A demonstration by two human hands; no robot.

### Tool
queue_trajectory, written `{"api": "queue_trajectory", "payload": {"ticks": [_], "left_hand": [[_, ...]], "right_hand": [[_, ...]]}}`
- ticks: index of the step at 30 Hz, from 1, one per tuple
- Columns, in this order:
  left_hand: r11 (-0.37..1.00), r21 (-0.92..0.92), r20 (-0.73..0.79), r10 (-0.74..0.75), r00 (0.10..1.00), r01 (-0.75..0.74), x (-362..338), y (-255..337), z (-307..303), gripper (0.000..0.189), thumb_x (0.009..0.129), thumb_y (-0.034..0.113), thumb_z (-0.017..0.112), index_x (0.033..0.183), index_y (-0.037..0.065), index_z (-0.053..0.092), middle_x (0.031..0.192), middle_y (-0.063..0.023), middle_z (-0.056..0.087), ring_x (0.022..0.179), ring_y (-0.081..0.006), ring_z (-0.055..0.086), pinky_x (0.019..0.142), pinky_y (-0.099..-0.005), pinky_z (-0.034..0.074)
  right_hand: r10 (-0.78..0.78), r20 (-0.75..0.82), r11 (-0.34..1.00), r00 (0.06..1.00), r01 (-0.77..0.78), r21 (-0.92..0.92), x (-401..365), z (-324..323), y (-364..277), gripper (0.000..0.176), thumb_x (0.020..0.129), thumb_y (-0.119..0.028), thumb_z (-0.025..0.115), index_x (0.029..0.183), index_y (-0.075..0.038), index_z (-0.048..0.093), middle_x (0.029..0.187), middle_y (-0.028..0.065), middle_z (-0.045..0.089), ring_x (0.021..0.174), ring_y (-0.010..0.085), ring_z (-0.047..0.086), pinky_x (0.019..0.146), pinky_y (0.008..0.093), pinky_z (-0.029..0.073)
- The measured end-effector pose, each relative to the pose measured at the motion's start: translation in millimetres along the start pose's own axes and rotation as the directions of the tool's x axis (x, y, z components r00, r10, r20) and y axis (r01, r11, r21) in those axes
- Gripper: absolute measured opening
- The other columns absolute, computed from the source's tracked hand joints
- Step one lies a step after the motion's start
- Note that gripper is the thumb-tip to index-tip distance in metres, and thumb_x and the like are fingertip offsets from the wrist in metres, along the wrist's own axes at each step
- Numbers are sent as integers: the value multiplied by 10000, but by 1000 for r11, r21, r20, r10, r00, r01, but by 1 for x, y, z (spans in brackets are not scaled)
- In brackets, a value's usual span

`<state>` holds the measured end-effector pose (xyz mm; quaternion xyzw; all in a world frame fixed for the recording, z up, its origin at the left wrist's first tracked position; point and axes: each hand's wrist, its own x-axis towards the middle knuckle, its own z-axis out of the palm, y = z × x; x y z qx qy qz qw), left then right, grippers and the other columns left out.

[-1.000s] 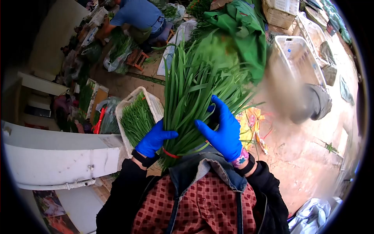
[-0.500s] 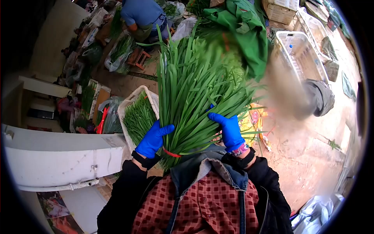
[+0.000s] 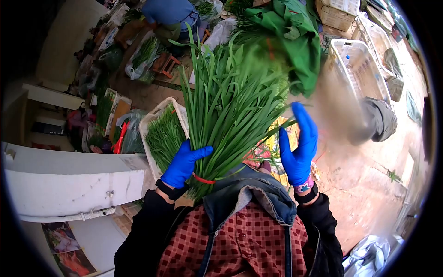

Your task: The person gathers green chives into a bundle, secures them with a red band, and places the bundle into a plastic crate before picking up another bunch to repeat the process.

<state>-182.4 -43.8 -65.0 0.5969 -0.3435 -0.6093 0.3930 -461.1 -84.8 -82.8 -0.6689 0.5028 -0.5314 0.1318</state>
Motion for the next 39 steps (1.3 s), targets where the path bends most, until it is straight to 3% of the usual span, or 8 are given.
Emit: {"api": "queue_trajectory", "payload": {"ticks": [4, 10, 17, 21, 25, 30, 32, 39], "left_hand": [[999, -30, 42, 31, 999, -29, 2, -1, 11, 562, 798, 97, 706, 1302, 2, 477, 1206, -86, 586, 1101, -181, 548, 956, -308, 422], [1000, -10, 11, 24, 1000, -24, 8, -8, 0, 549, 815, 151, 700, 1298, 6, 482, 1197, -75, 588, 1087, -185, 545, 959, -311, 409], [1000, 19, -61, 24, 998, -23, 10, -10, 0, 508, 808, 143, 705, 1260, 6, 518, 1173, -65, 600, 1062, -173, 558, 947, -306, 416], [1000, 28, -55, 12, 998, -11, 8, -4, 4, 494, 789, 90, 706, 1242, 1, 530, 1132, -69, 621, 1017, -174, 586, 921, -300, 439], [996, 82, -72, 26, 997, -20, 3, 1, 12, 490, 778, 56, 699, 1235, -3, 533, 1125, -79, 625, 1010, -177, 597, 907, -299, 453], [997, 67, -51, 31, 998, -27, 2, 1, 15, 496, 772, 47, 698, 1237, -2, 530, 1122, -83, 626, 1004, -180, 603, 896, -300, 466], [998, 63, -59, 32, 998, -29, 2, 1, 16, 499, 772, 47, 697, 1238, -2, 527, 1121, -84, 626, 1002, -180, 604, 896, -301, 468], [994, 92, -81, 68, 994, -60, 2, -1, 16, 503, 773, 49, 697, 1242, -2, 522, 1125, -86, 623, 1010, -179, 601, 903, -303, 465]], "right_hand": [[-382, 416, 891, 825, 448, -71, 14, 35, -34, 477, 788, -280, 624, 1238, -139, 551, 1309, 45, 509, 1245, 257, 434, 1024, 413, 335], [-309, 533, 902, 788, 420, -98, -8, 65, -9, 313, 784, -319, 638, 1011, -107, 606, 1072, 59, 586, 1174, 266, 481, 1044, 442, 324], [-143, 262, 968, 954, 81, 236, -25, 56, 7, 280, 746, -124, 689, 1015, -99, 615, 1024, 67, 600, 1073, 293, 541, 948, 416, 397], [248, 358, 714, 900, -419, 560, -18, 59, 16, 432, 787, 49, 592, 1202, -69, 587, 958, 71, 584, 866, 150, 581, 796, 273, 460], [-2, 107, 929, 994, -38, 367, 17, 42, 6, 456, 765, 36, 601, 1208, -70, 574, 1004, 95, 621, 766, 202, 599, 753, 300, 478], [-6, 265, 984, 964, -42, 173, 23, 57, 9, 444, 764, -98, 658, 1197, -83, 556, 1054, 104, 634, 774, 243, 638, 725, 331, 502], [200, 366, 941, 909, -282, 186, 19, 62, 18, 429, 766, -127, 665, 1180, -85, 560, 1050, 109, 631, 807, 249, 644, 730, 331, 512], [236, 593, 702, 770, -557, 444, 22, 70, 38, 310, 742, -163, 718, 1033, -76, 653, 892, 78, 632, 779, 182, 642, 719, 297, 515]]}}
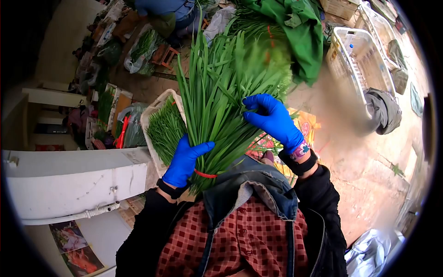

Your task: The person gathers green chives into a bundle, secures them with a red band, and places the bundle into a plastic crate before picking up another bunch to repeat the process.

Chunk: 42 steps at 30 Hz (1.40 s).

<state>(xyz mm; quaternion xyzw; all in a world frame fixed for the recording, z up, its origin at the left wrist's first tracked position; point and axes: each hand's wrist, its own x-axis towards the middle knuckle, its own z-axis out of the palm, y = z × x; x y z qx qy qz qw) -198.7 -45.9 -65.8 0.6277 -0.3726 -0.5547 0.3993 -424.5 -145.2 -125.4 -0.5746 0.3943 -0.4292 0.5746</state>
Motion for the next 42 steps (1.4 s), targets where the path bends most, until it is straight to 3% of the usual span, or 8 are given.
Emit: {"api": "queue_trajectory", "payload": {"ticks": [11, 14, 18, 22, 25, 28, 37, 42], "left_hand": [[999, -25, 2, -41, 999, 41, 6, -6, -7, 525, 785, 85, 703, 1262, -9, 505, 1157, -91, 604, 1041, -188, 577, 932, -308, 435], [995, -54, 17, -84, 996, 85, 8, -8, -10, 552, 785, 101, 708, 1280, -8, 488, 1184, -93, 588, 1083, -193, 553, 953, -314, 419], [994, -23, 31, -109, 994, 110, 8, -5, -11, 582, 785, 120, 705, 1302, -3, 468, 1204, -92, 576, 1116, -199, 533, 974, -319, 403], [990, -116, 78, -70, 995, 78, 7, -13, -23, 569, 797, 114, 672, 1314, 5, 460, 1209, -89, 578, 1111, -198, 545, 973, -322, 416], [914, -376, 215, -70, 974, 149, 9, -22, -34, 583, 804, 118, 658, 1331, 0, 439, 1221, -100, 570, 1120, -204, 545, 977, -339, 421], [948, -258, 186, -140, 972, 186, 16, -26, -39, 575, 797, 105, 667, 1317, -5, 446, 1210, -108, 576, 1093, -208, 562, 957, -344, 438], [996, 81, 113, 36, 993, -45, -3, 0, 13, 599, 764, 42, 730, 1283, -25, 439, 1185, -120, 576, 1090, -191, 551, 939, -319, 443], [997, 53, 98, -52, 994, 47, -4, 12, 2, 554, 819, 146, 702, 1283, -34, 458, 1190, -118, 579, 1084, -191, 548, 939, -306, 432]], "right_hand": [[-387, -140, 778, 912, 241, -581, -2, 19, 9, 168, 779, -195, 692, 832, -43, 644, 786, 136, 597, 693, 291, 597, 619, 359, 476], [227, -223, 958, 948, -176, 226, 1, 14, 14, 187, 871, -188, 650, 839, -5, 636, 767, 59, 653, 707, 140, 593, 628, 282, 462], [170, -300, 916, 939, -39, 398, -12, -7, -4, 188, 905, -158, 606, 935, 24, 642, 939, 78, 691, 754, 101, 589, 705, 248, 470], [198, -33, 971, 980, -201, -126, -48, -57, 5, 220, 869, -252, 647, 945, -46, 674, 929, 114, 692, 712, 187, 639, 642, 290, 494], [-65, 217, 518, 974, 219, -827, -79, -48, 14, 305, 780, -423, 697, 843, -127, 731, 732, 127, 668, 636, 275, 646, 581, 341, 500], [276, 111, 954, 955, -259, -149, -72, -25, 1, 299, 808, -338, 693, 917, -61, 719, 744, 125, 681, 624, 203, 662, 606, 326, 520], [344, 133, 795, 929, -364, 485, -45, 69, 8, 639, 821, -275, 725, 1281, 54, 428, 1173, 150, 605, 1054, 190, 587, 911, 306, 454], [487, 119, 696, 865, -467, 545, -52, 60, 20, 332, 797, -179, 732, 1051, 10, 634, 988, 80, 677, 875, 163, 634, 771, 292, 504]]}}
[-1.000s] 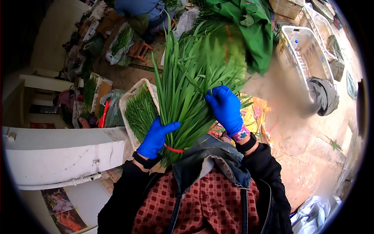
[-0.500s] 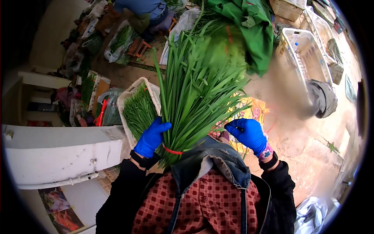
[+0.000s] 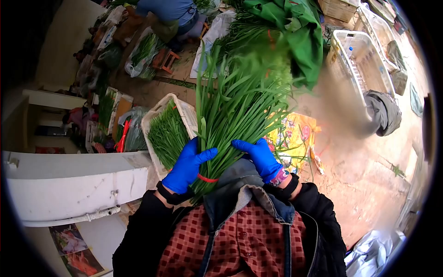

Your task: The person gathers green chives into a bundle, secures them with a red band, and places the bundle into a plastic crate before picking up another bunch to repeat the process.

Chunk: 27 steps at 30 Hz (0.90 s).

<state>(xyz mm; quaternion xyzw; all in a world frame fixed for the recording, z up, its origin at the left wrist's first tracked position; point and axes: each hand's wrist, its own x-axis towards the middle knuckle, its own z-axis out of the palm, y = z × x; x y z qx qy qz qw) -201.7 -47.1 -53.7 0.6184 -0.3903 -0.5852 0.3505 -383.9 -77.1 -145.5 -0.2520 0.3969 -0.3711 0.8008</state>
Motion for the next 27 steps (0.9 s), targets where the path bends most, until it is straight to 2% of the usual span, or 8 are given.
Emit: {"api": "queue_trajectory", "payload": {"ticks": [10, 13, 15, 17, 19, 23, 25, 27], "left_hand": [[999, 43, 66, 26, 997, -29, -5, 1, 4, 622, 811, 207, 706, 1310, -40, 428, 1255, -119, 529, 1140, -202, 503, 991, -328, 382], [899, 375, 178, 170, 969, -226, -21, 3, 12, 676, 833, 260, 691, 1344, -49, 374, 1328, -180, 470, 1194, -263, 488, 994, -340, 388], [471, 710, 490, 203, 848, -523, -33, 24, 22, 709, 832, 268, 680, 1365, -50, 337, 1349, -224, 425, 1220, -332, 462, 999, -362, 386], [473, 658, 536, 251, 806, -586, -40, 28, 22, 688, 816, 246, 686, 1363, -22, 366, 1277, -239, 476, 1172, -383, 482, 990, -383, 393], [642, 582, 530, 166, 832, -499, -56, 58, 18, 671, 780, 230, 711, 1344, 17, 416, 1216, -195, 532, 1146, -334, 516, 972, -383, 401], [744, 623, 5, 305, 952, -242, -59, 65, -40, 696, 742, 202, 746, 1351, 74, 433, 1258, -109, 531, 1160, -225, 510, 995, -356, 367], [833, 520, -18, 233, 972, -190, -41, 37, -62, 789, 739, 215, 743, 1408, 68, 351, 1326, -106, 480, 1211, -241, 472, 1030, -359, 337], [999, -6, 218, -46, 975, 48, -22, 5, -79, 857, 748, 241, 728, 1440, 33, 268, 1382, -114, 428, 1265, -253, 423, 1058, -363, 310]], "right_hand": [[109, -15, 973, 994, -104, 208, -8, -4, -1, 417, 825, -222, 677, 1179, -37, 557, 1085, 92, 635, 915, 200, 625, 781, 337, 521], [126, 256, 760, 958, -259, 597, 24, -38, 55, 413, 901, -299, 563, 1229, -53, 520, 1180, 110, 597, 1042, 238, 587, 902, 392, 485], [-436, 318, 893, 842, 448, 37, 56, -64, 107, 417, 954, -341, 436, 1259, -66, 503, 1257, 119, 559, 1153, 289, 524, 1018, 421, 404], [-241, 334, 916, 911, 101, 387, 51, -66, 106, 416, 955, -342, 432, 1258, -67, 503, 1254, 118, 560, 1153, 289, 523, 1016, 421, 404], [-98, 384, 755, 918, -182, 630, 40, -54, 79, 414, 957, -342, 427, 1258, -67, 503, 1252, 117, 561, 1154, 289, 522, 1015, 421, 404], [-93, 420, 664, 903, -258, 702, 35, -51, 67, 412, 960, -342, 418, 1256, -68, 504, 1247, 116, 563, 1154, 289, 520, 1013, 420, 405], [-94, 433, 647, 896, -275, 711, 35, -50, 66, 411, 962, -342, 414, 1255, -68, 504, 1245, 116, 564, 1154, 289, 519, 1011, 420, 405], [-96, 447, 633, 889, -292, 717, 38, -48, 67, 410, 964, -342, 410, 1254, -69, 504, 1243, 115, 565, 1154, 289, 518, 1010, 419, 405]]}}
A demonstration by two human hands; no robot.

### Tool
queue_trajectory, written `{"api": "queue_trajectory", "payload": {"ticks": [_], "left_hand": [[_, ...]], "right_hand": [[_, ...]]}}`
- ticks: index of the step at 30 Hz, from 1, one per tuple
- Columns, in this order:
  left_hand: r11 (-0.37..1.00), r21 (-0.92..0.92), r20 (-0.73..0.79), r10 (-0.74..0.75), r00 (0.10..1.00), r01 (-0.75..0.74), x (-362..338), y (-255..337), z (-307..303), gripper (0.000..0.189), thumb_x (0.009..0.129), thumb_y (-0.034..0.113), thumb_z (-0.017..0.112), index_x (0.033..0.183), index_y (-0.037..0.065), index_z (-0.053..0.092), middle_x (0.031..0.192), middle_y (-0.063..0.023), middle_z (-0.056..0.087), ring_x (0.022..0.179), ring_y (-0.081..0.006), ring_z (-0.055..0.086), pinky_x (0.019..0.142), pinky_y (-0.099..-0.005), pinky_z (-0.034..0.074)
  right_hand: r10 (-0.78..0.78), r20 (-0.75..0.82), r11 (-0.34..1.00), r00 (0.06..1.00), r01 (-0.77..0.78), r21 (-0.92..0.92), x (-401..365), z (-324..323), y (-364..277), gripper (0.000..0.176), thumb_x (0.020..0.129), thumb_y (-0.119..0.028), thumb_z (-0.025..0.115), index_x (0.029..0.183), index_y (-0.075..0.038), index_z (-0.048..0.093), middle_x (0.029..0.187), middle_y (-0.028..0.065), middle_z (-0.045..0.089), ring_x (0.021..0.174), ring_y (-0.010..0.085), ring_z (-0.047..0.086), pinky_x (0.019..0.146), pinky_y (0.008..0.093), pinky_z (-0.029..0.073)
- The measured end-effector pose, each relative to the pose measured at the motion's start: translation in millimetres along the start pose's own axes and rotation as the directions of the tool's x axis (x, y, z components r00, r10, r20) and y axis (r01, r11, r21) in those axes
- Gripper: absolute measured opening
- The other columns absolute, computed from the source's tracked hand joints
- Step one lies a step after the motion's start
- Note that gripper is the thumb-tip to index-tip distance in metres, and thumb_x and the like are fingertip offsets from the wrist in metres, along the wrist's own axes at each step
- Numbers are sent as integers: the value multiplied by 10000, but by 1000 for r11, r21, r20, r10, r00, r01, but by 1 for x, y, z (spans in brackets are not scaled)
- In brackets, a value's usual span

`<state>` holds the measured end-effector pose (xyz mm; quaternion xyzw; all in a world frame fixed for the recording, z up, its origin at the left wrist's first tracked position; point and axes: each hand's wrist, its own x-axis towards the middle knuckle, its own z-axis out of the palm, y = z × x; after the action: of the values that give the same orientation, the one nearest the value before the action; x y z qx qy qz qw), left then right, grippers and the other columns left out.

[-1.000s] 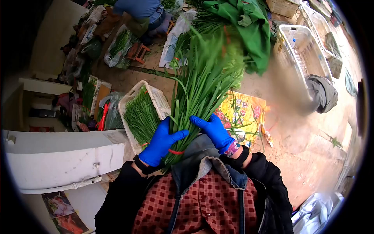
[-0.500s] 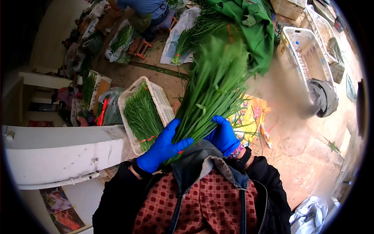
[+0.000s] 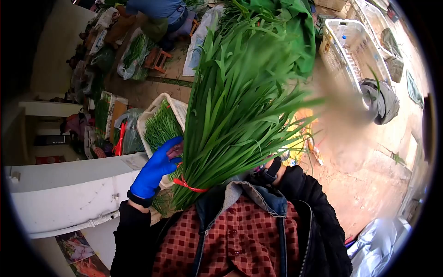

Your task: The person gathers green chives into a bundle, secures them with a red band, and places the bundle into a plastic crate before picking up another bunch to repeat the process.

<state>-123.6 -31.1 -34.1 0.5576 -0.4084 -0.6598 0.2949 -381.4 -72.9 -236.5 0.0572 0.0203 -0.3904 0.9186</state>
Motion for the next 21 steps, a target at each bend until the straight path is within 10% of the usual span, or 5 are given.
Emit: {"api": "queue_trajectory", "payload": {"ticks": [15, 16, 18, 20, 21], "left_hand": [[902, -431, -119, -65, 991, 7, 23, -10, 12, 597, 761, 63, 630, 1328, 12, 450, 1245, -110, 564, 1130, -237, 555, 992, -346, 430], [904, -428, -120, -65, 991, 7, 20, -10, 8, 597, 761, 63, 630, 1328, 12, 450, 1245, -110, 564, 1130, -237, 555, 992, -346, 430], [883, -470, -190, -84, 978, -16, 12, -10, -3, 568, 771, 44, 593, 1322, 11, 457, 1244, -117, 567, 1115, -245, 569, 982, -345, 443], [859, -506, -194, -25, 981, -78, 8, -8, -15, 563, 777, 54, 601, 1321, 15, 461, 1238, -116, 573, 1111, -243, 572, 973, -346, 454], [875, -480, -216, -42, 975, -69, 4, -4, -21, 563, 782, 62, 607, 1323, 17, 459, 1235, -114, 575, 1111, -241, 573, 975, -347, 452]], "right_hand": [[73, 69, 949, 995, -90, 301, -17, -10, -13, 405, 975, -343, 379, 1249, -72, 506, 1227, 111, 572, 1156, 290, 510, 1001, 418, 407], [-101, 79, 891, 992, 126, -436, -23, -12, -22, 380, 965, -327, 415, 1216, -66, 529, 1204, 106, 583, 1107, 280, 534, 956, 410, 426], [-202, 369, -468, 907, 242, -850, -31, -10, -41, 330, 944, -295, 487, 1152, -55, 577, 1158, 94, 605, 1009, 262, 582, 865, 394, 464], [-481, -211, 468, 851, 45, -883, -40, 25, -55, 321, 929, -281, 517, 1119, -37, 598, 1075, 69, 637, 920, 189, 619, 804, 336, 484], [-565, -289, 585, 773, 129, -801, -52, 32, -69, 326, 942, -290, 498, 1117, -33, 597, 1074, 64, 641, 920, 169, 615, 823, 301, 465]]}}
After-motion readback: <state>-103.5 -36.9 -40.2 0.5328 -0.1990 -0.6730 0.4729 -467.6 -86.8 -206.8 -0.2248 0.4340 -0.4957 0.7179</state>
